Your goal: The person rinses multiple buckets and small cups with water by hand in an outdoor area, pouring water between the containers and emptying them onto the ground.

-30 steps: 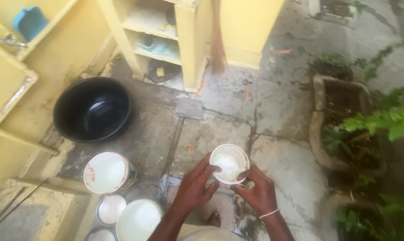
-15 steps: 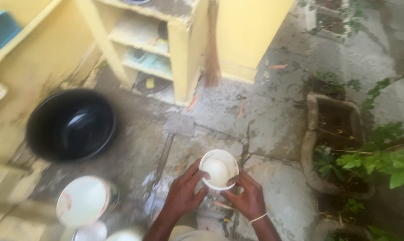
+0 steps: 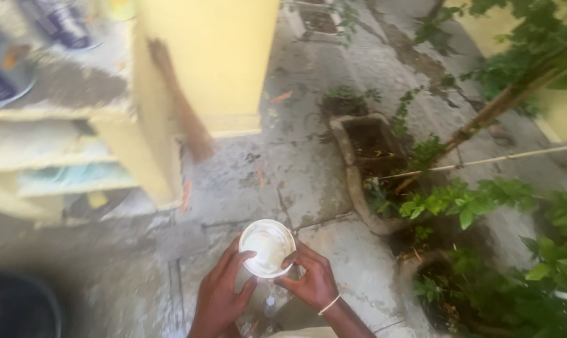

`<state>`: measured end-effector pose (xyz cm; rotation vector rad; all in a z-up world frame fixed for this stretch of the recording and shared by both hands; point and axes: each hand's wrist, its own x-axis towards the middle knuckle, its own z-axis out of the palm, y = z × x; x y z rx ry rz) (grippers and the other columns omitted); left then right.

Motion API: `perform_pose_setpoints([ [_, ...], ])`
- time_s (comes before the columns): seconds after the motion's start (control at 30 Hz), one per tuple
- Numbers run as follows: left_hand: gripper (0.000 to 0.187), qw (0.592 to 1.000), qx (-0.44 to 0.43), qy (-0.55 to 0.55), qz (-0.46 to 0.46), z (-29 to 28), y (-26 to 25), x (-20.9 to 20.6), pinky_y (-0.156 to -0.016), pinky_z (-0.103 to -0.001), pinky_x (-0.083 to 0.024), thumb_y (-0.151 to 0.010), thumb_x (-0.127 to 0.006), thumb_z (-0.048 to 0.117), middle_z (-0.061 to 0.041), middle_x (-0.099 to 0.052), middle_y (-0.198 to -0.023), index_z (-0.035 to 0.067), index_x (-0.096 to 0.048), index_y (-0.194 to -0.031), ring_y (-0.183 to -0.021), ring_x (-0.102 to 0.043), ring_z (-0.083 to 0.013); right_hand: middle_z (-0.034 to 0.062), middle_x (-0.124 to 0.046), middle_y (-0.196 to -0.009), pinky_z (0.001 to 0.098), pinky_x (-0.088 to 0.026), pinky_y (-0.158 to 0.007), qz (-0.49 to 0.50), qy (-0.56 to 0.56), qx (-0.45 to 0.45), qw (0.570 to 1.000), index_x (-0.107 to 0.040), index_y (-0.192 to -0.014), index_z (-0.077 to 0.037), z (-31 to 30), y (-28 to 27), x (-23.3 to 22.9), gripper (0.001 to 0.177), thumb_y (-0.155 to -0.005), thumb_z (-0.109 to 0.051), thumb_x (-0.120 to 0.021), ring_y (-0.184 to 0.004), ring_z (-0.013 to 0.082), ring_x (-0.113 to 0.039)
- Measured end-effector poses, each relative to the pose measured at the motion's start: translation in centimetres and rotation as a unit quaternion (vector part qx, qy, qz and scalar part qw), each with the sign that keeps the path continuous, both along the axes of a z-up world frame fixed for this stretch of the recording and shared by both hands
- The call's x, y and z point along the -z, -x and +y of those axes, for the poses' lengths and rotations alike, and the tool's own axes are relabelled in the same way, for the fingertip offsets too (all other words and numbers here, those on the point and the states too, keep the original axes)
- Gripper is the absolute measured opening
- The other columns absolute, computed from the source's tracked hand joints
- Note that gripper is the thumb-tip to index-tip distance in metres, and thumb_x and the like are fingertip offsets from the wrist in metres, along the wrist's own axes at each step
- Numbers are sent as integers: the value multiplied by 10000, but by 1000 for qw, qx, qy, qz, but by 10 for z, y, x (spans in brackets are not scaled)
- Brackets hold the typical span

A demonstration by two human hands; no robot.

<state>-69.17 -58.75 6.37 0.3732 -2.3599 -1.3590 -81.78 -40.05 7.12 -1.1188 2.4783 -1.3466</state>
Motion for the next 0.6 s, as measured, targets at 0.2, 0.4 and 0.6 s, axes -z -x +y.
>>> perform_pose_setpoints([
  [0.2, 461, 999, 45, 24, 9, -31, 65, 6, -939, -432, -555, -716, -821, 121, -121, -544, -1486, 169, -662, -1146, -1274, -602, -373, 164, -709, -1321, 338, -632, -825, -63, -42, 76, 994, -720, -807, -59, -23, 46, 1, 339, -578, -127, -960, -1017, 271, -791],
  [0.4, 393, 996, 81, 29, 22, -54, 143, 18, -916, -427, -569, -720, -839, 119, -137, -552, -1477, 135, -651, -1065, -1273, -607, -381, 174, -745, -1230, 358, -616, -829, -13, 24, 73, 997, -710, -791, -54, -37, 116, 15, 379, -564, -152, -997, -1032, 297, -760],
  [0.6, 401, 992, 106, 68, 21, -76, 235, 15, -938, -445, -569, -712, -843, 92, -153, -529, -1491, 145, -633, -1049, -1274, -595, -403, 148, -759, -1173, 345, -624, -769, -66, -3, 63, 996, -736, -798, -62, -50, 215, 9, 363, -589, -185, -1006, -945, 258, -788],
])
